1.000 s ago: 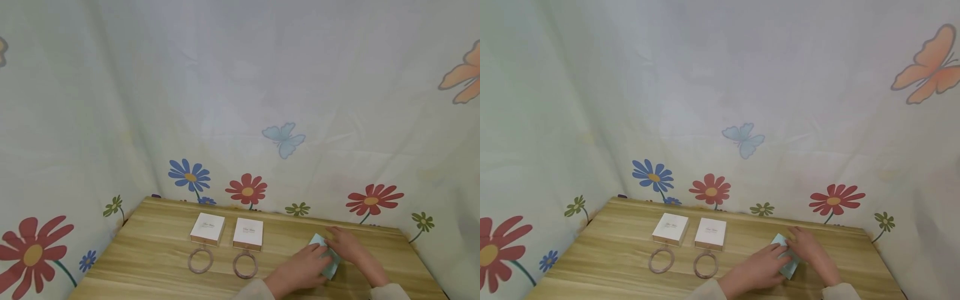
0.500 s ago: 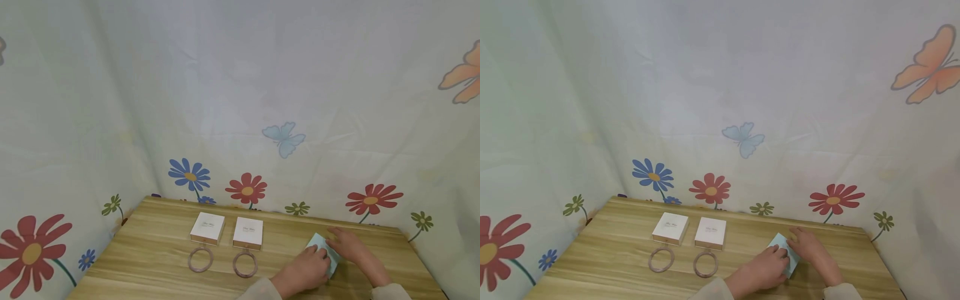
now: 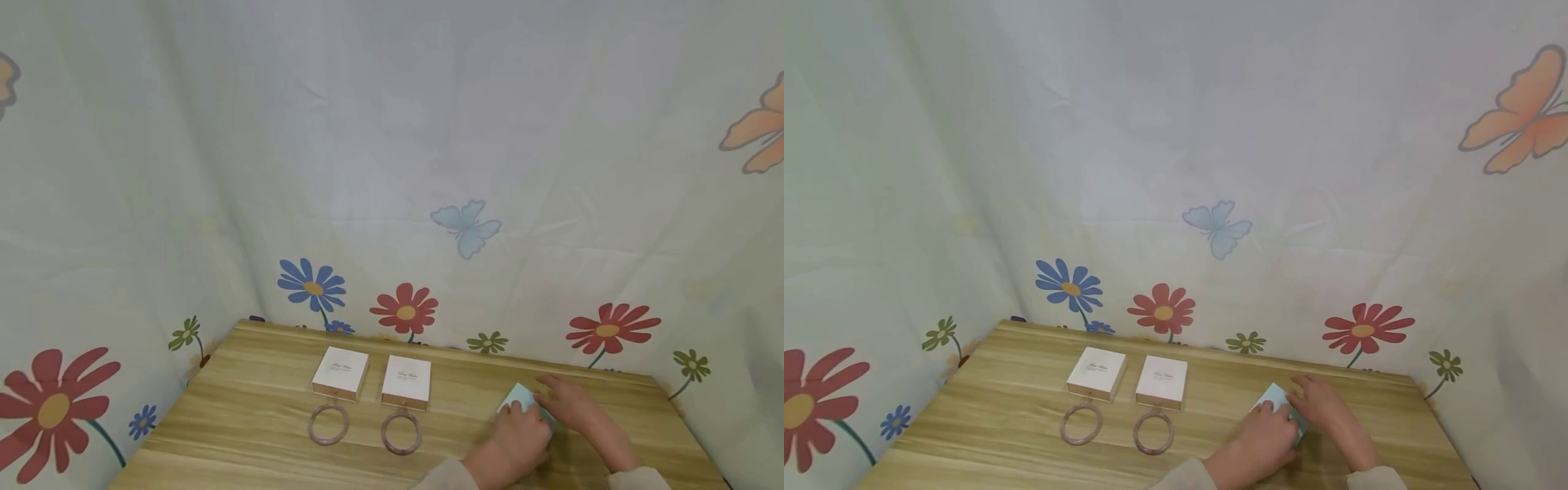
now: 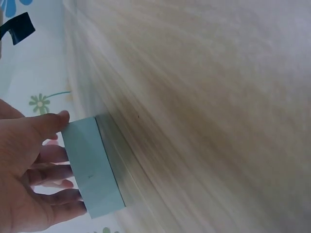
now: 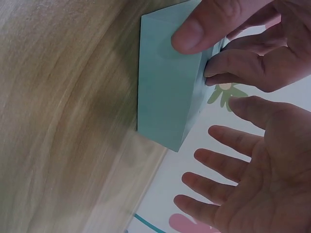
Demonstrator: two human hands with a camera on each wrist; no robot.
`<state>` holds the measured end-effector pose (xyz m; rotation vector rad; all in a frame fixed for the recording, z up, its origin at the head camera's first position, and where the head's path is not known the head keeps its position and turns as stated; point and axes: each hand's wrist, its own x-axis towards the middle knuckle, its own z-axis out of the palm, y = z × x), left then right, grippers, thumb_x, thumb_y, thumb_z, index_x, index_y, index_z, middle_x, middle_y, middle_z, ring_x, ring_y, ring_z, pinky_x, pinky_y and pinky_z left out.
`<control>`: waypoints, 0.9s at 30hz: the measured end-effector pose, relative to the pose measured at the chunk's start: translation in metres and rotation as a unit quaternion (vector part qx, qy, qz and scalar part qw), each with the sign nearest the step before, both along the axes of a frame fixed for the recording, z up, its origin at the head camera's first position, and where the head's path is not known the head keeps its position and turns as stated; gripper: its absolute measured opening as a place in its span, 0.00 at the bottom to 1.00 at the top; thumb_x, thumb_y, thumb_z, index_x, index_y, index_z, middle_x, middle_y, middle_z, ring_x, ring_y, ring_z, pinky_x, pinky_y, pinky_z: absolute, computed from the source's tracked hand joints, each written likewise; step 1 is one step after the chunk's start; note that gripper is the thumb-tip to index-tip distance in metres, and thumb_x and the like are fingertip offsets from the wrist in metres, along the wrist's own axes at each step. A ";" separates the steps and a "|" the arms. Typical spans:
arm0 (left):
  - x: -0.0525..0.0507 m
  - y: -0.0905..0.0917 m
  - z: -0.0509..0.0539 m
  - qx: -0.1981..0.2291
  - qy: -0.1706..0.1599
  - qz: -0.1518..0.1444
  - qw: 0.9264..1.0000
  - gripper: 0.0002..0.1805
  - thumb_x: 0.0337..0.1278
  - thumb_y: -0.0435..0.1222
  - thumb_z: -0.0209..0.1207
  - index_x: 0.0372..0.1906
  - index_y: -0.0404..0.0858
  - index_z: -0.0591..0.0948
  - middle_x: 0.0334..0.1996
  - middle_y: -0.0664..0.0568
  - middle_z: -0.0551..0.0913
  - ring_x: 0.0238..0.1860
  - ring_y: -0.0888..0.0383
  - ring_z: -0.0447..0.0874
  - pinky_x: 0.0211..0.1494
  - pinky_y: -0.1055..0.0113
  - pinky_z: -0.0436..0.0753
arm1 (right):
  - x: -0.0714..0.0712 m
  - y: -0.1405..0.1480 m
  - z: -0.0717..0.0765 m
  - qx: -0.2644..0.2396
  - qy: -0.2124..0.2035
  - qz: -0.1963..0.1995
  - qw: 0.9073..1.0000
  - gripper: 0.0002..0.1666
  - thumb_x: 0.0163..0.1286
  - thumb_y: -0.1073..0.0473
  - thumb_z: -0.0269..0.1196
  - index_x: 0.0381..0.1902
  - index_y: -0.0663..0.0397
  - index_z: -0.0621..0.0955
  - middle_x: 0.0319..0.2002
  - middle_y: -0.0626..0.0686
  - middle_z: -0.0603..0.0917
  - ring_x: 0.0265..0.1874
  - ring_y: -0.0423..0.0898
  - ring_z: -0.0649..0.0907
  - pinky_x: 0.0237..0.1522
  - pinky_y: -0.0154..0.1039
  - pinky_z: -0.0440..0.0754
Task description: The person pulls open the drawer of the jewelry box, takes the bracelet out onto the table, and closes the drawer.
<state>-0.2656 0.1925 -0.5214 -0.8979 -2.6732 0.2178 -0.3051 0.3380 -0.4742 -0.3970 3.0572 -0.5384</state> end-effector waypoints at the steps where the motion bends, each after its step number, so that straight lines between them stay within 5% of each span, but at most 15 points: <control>1: 0.001 0.000 0.001 0.000 -0.003 0.003 1.000 0.17 0.51 0.64 0.67 0.43 0.64 0.87 0.43 0.67 0.80 0.41 0.60 0.78 0.44 0.64 0.80 | 0.000 0.000 0.000 0.000 -0.001 0.000 1.000 0.26 0.73 0.56 0.63 0.60 0.72 0.77 0.58 0.75 0.78 0.58 0.73 0.77 0.57 0.67 0.74; 14: -0.005 -0.004 0.002 0.021 -0.002 -0.011 1.000 0.22 0.46 0.62 0.68 0.49 0.63 0.85 0.44 0.68 0.79 0.40 0.59 0.77 0.44 0.64 0.78 | -0.001 0.009 -0.008 -0.004 -0.004 0.009 1.000 0.19 0.71 0.63 0.62 0.54 0.74 0.80 0.52 0.72 0.82 0.55 0.71 0.79 0.56 0.66 0.75; 27: -0.035 -0.037 0.009 -0.016 -0.051 -0.096 0.994 0.19 0.49 0.58 0.66 0.48 0.62 0.82 0.47 0.70 0.76 0.43 0.64 0.79 0.36 0.70 0.81 | 0.001 0.013 -0.012 -0.013 -0.016 0.011 1.000 0.18 0.72 0.63 0.62 0.53 0.73 0.81 0.51 0.70 0.83 0.54 0.70 0.80 0.56 0.65 0.76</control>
